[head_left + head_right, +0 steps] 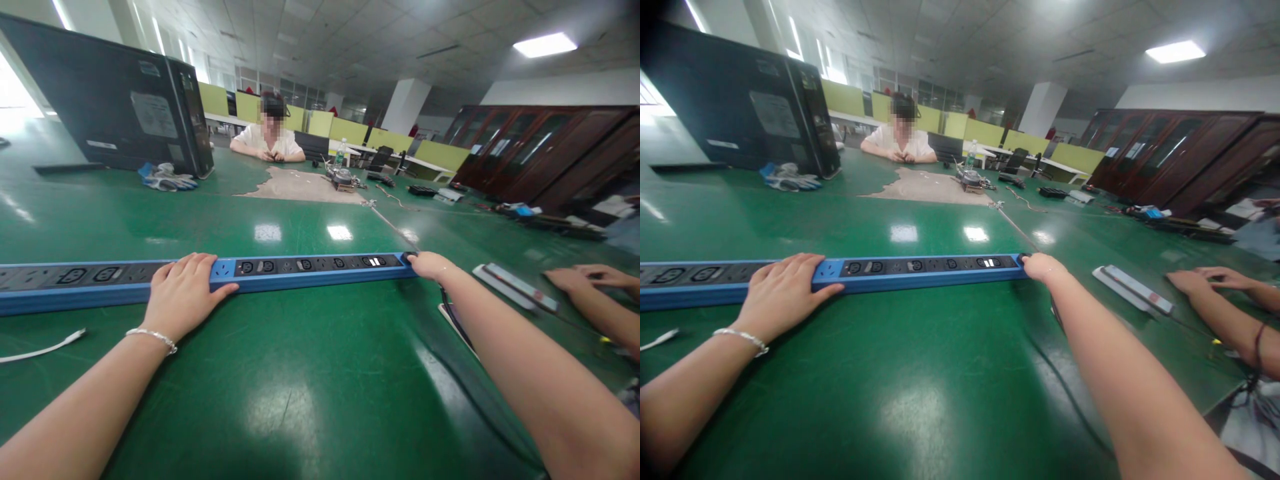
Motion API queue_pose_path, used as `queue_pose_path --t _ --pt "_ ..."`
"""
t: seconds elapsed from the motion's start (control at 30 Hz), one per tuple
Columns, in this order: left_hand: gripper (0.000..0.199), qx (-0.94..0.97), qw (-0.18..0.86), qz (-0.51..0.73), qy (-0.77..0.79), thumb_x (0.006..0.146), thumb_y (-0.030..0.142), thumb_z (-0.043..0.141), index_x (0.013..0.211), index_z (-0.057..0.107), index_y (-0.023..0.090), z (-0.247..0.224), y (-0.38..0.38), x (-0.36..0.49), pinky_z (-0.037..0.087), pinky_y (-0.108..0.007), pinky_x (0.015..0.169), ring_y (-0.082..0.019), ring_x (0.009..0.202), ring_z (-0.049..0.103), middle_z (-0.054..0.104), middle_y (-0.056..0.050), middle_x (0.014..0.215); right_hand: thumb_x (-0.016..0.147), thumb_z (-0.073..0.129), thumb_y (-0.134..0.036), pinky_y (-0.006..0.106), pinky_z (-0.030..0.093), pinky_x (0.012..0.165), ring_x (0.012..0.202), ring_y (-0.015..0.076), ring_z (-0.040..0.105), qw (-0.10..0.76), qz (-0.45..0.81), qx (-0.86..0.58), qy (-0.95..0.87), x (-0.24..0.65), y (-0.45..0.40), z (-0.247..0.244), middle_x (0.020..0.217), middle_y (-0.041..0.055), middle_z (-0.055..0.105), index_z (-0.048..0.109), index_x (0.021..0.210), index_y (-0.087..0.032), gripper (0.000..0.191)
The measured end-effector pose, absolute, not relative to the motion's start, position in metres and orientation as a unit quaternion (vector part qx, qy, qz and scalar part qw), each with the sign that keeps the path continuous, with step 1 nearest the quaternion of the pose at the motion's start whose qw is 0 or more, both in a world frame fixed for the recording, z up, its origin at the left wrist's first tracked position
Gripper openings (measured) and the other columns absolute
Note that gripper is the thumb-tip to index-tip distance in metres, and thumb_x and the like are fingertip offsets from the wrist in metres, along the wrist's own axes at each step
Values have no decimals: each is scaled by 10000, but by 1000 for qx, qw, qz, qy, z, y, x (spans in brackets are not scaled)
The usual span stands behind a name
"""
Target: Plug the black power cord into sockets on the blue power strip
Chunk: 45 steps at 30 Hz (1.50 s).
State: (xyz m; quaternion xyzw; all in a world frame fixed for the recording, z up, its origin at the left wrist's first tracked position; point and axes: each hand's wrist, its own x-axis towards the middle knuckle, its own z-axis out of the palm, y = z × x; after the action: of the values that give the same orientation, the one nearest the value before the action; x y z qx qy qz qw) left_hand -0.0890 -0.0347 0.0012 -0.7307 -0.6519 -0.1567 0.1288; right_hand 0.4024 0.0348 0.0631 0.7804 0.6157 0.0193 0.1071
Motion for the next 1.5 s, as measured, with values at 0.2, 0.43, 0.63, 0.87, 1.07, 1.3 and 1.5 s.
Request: queue_pose_path --t 0.2,0.43,0.63,0.87,1.07,1.3,1.5 --pt "653 -731 136 -156 -650 808 607 388 1242 456 125 0 -35 -89 287 -449 997 -307 1196 450 523 -166 1277 938 264 -388 268 431 854 1014 221 608 97 14 805 586 403 27 57 1067 191 646 626 1054 -75 493" --pt "662 -732 134 -153 -651 807 607 379 1251 453 122 1 -35 -89 283 -455 1005 -311 1201 445 519 -169 1284 938 240 -388 311 414 895 1047 235 590 77 35 819 567 400 11 50 1147 224 596 546 1184 -66 507" --pt "662 -733 126 -153 -651 804 604 382 1256 457 127 2 -35 -89 295 -464 999 -315 1198 452 524 -169 1283 919 291 -387 322 444 828 940 251 632 95 13 811 577 393 16 66 940 202 671 648 981 -79 476" --pt "656 -732 121 -163 -650 801 595 403 1254 458 124 2 -35 -89 285 -460 1006 -313 1209 440 523 -174 1282 921 239 -435 249 429 476 487 155 590 15 -125 850 512 412 12 84 694 96 679 587 1094 -101 512" --pt "657 -733 111 -167 -650 798 594 404 1253 462 123 3 -35 -89 282 -466 1002 -321 1204 443 523 -181 1279 922 237 -393 241 424 463 533 144 597 -48 -125 851 508 416 8 87 812 113 687 592 1039 -94 478" --pt "641 -734 112 -161 -650 806 590 389 1257 455 139 3 -35 -89 284 -466 1002 -318 1212 438 521 -171 1285 922 191 -451 253 435 560 564 169 596 8 -60 835 546 397 4 95 636 80 641 621 820 -137 543" --pt "647 -733 104 -162 -652 801 590 393 1266 451 143 3 -35 -90 280 -472 1005 -319 1217 434 519 -169 1291 926 213 -415 249 439 739 917 220 629 47 -6 803 594 379 10 80 1000 158 673 659 925 -106 542"
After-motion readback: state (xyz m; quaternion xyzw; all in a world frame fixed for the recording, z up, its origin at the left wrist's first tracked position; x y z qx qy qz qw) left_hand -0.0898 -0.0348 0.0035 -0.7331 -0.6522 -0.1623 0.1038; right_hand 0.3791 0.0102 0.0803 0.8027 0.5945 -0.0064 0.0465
